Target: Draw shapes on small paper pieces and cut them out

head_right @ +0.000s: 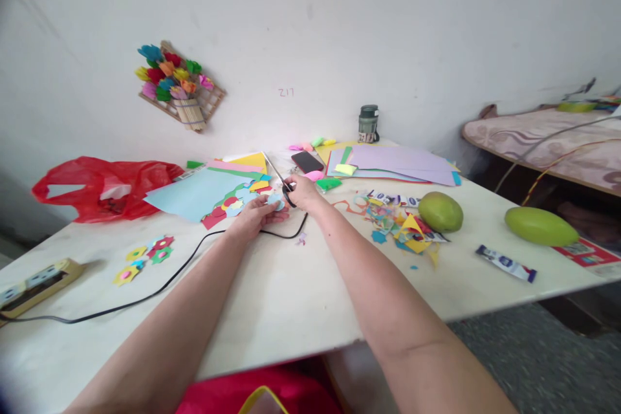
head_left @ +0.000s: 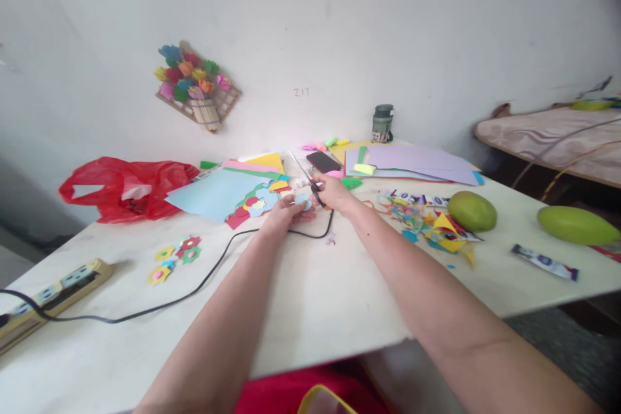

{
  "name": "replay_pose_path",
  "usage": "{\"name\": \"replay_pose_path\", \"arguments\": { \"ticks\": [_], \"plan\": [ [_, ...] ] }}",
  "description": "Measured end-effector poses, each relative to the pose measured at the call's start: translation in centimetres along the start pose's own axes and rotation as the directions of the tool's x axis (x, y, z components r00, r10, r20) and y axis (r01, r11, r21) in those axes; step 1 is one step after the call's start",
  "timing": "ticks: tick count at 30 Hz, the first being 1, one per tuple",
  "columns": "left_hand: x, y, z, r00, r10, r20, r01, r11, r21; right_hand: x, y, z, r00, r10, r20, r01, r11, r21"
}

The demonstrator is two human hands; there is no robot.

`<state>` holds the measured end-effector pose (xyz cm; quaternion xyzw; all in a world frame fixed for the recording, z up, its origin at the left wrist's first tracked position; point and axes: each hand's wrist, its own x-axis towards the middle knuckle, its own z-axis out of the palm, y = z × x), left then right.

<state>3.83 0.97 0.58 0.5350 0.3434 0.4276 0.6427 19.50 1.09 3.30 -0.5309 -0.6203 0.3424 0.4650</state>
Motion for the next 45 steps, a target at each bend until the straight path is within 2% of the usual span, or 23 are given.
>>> {"name": "replay_pose_path", "arguments": {
  "ticks": [4,9,13,17,22,27,32,36,41,45],
  "plan": [
    [0.1,-0.2,0.2,0.998,0.035,-0.044,-0.036,0.999,-0.022,0.3,0.5,0.4,0.999,-0.010,-0.036,0.011,1.000,0.025],
    [0.3,-0.2,0.1,0.987,0.077,-0.142,-0.084,0.996,-0.042,-0.2,0.5,0.0,0.992,0.124,0.025,-0.125,0.991,0.056],
    [0.3,0.1,-0.1,0.980,0.072,-0.187,-0.091,0.991,-0.095,-0.5,0.8,-0.9,0.973,0.167,0.160,-0.174,0.984,0.026],
    [0.0,0.4,-0.2,0.979,0.071,-0.192,-0.100,0.984,-0.148,-0.4,1.3,-1.6,0.942,0.101,0.320,-0.111,0.994,0.013],
    [-0.2,0.5,-0.2,0.979,0.084,-0.185,-0.119,0.975,-0.187,-0.5,1.1,-2.5,0.902,0.097,0.420,-0.080,0.995,-0.059],
    [-0.2,0.4,-0.4,0.980,0.085,-0.178,-0.115,0.978,-0.172,-0.9,0.8,-3.2,0.880,0.144,0.452,-0.124,0.990,-0.073],
    [-0.1,0.3,-0.6,0.982,0.072,-0.176,-0.105,0.977,-0.185,-1.0,0.8,-3.2,0.852,0.122,0.510,-0.103,0.992,-0.067],
    [0.0,0.1,-0.7,0.979,0.078,-0.190,-0.120,0.969,-0.217,-1.2,0.6,-2.9,0.852,0.130,0.507,-0.122,0.991,-0.050],
    [0.0,0.3,-0.6,0.976,0.022,-0.217,-0.067,0.977,-0.201,-1.2,0.7,-2.8,0.843,0.123,0.523,-0.138,0.990,-0.011],
    [-0.2,0.5,-0.5,0.979,0.020,-0.201,-0.057,0.982,-0.179,-1.0,1.0,-2.8,0.835,0.126,0.535,-0.157,0.988,0.013]
  ]
}}
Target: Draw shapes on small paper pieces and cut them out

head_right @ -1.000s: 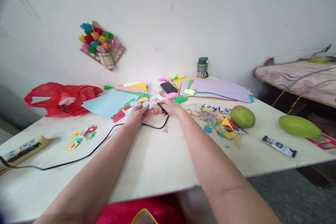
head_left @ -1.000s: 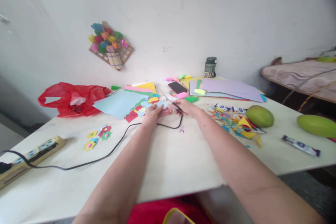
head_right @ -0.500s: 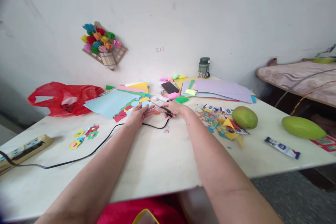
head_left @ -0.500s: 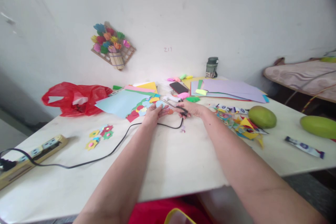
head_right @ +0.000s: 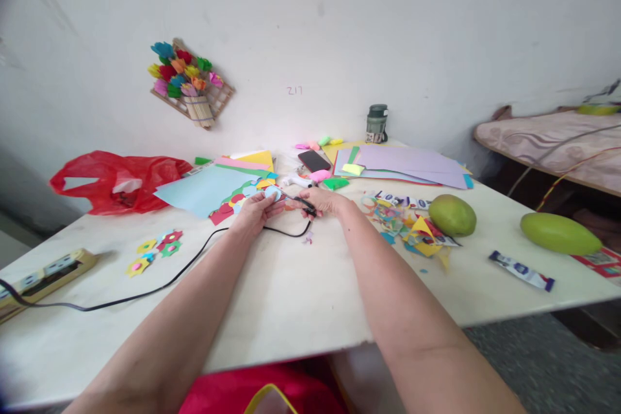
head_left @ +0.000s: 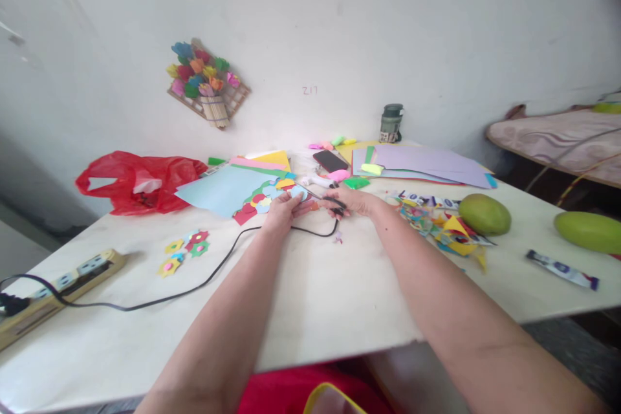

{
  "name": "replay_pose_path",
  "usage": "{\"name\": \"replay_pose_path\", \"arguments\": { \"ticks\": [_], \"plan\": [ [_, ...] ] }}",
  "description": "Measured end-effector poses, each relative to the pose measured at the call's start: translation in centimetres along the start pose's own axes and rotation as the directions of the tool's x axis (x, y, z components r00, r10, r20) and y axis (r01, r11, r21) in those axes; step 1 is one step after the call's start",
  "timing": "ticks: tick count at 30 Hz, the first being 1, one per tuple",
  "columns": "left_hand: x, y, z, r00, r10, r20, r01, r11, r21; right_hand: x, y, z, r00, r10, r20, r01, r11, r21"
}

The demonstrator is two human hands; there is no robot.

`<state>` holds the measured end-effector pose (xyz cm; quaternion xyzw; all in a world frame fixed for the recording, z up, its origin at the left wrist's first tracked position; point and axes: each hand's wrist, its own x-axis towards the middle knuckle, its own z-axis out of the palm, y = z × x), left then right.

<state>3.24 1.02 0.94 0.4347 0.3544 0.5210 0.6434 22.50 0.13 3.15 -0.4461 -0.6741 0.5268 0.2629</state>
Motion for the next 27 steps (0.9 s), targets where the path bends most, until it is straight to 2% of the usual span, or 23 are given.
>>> {"name": "replay_pose_path", "arguments": {
  "ticks": [15,18,23,27],
  "plan": [
    [0.2,-0.3,-0.5,0.996,0.045,0.082,-0.041,0.998,-0.051,0.5,1.1,-0.5,1.000,-0.023,0.007,0.024,1.000,-0.015],
    [0.2,-0.2,-0.6,0.995,0.026,0.092,-0.023,0.999,-0.033,0.5,1.2,-0.7,0.999,-0.034,0.022,0.034,0.999,-0.014],
    [0.3,-0.2,-1.1,0.980,-0.043,0.194,0.033,0.998,0.055,0.2,0.8,-0.6,0.998,-0.062,0.032,0.063,0.997,-0.041],
    [0.3,-0.2,-1.2,0.970,-0.062,0.236,0.041,0.995,0.095,0.1,0.9,-0.8,0.998,-0.049,0.049,0.052,0.997,-0.059]
  ]
}}
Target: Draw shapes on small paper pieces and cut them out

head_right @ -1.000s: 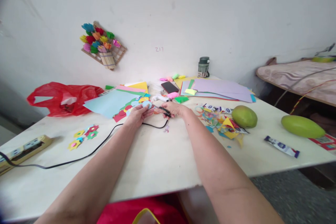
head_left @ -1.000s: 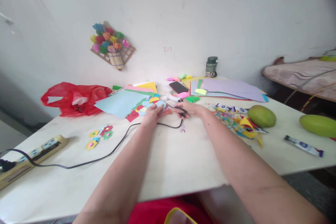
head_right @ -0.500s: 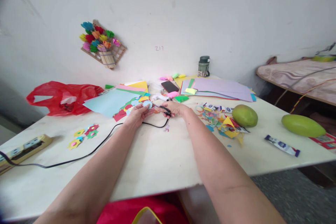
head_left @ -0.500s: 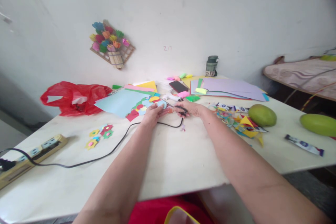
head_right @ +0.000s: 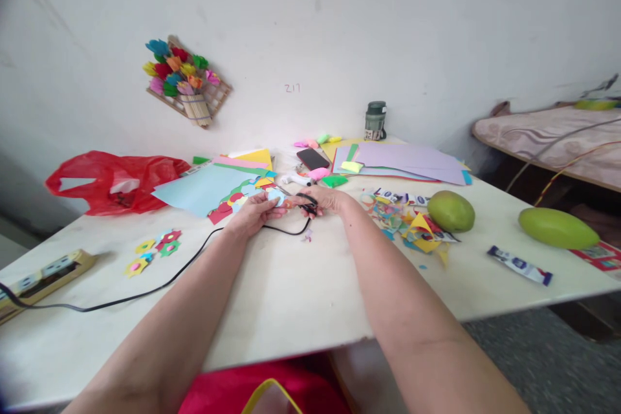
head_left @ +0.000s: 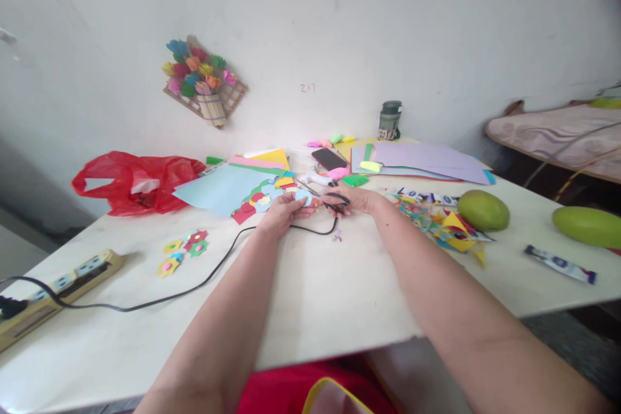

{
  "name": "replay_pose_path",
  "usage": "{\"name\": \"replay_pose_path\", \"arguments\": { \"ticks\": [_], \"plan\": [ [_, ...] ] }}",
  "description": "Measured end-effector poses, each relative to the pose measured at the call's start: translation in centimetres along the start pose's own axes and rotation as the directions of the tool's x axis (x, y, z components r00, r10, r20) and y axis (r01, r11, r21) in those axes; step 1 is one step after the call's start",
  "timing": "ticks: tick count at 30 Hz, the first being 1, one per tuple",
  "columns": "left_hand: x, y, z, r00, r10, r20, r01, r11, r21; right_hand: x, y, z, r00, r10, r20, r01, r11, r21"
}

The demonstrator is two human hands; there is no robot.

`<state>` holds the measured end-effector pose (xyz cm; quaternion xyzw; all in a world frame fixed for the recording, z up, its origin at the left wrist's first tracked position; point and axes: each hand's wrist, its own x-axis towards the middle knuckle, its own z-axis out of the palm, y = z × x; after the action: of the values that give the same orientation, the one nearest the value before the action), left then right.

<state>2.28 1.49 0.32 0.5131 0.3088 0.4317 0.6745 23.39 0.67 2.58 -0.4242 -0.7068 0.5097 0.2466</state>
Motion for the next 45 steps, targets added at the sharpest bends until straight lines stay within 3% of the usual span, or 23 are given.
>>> {"name": "replay_pose_path", "arguments": {
  "ticks": [18,45],
  "plan": [
    [0.0,0.0,0.1,0.999,0.039,0.002,-0.039,0.999,0.031,-0.4,-0.6,0.2,0.999,-0.005,0.037,0.004,1.000,0.023],
    [0.0,0.1,0.2,0.999,-0.040,-0.034,0.040,0.999,-0.002,0.2,0.3,0.0,0.997,0.011,0.076,-0.017,0.997,0.076]
  ]
}}
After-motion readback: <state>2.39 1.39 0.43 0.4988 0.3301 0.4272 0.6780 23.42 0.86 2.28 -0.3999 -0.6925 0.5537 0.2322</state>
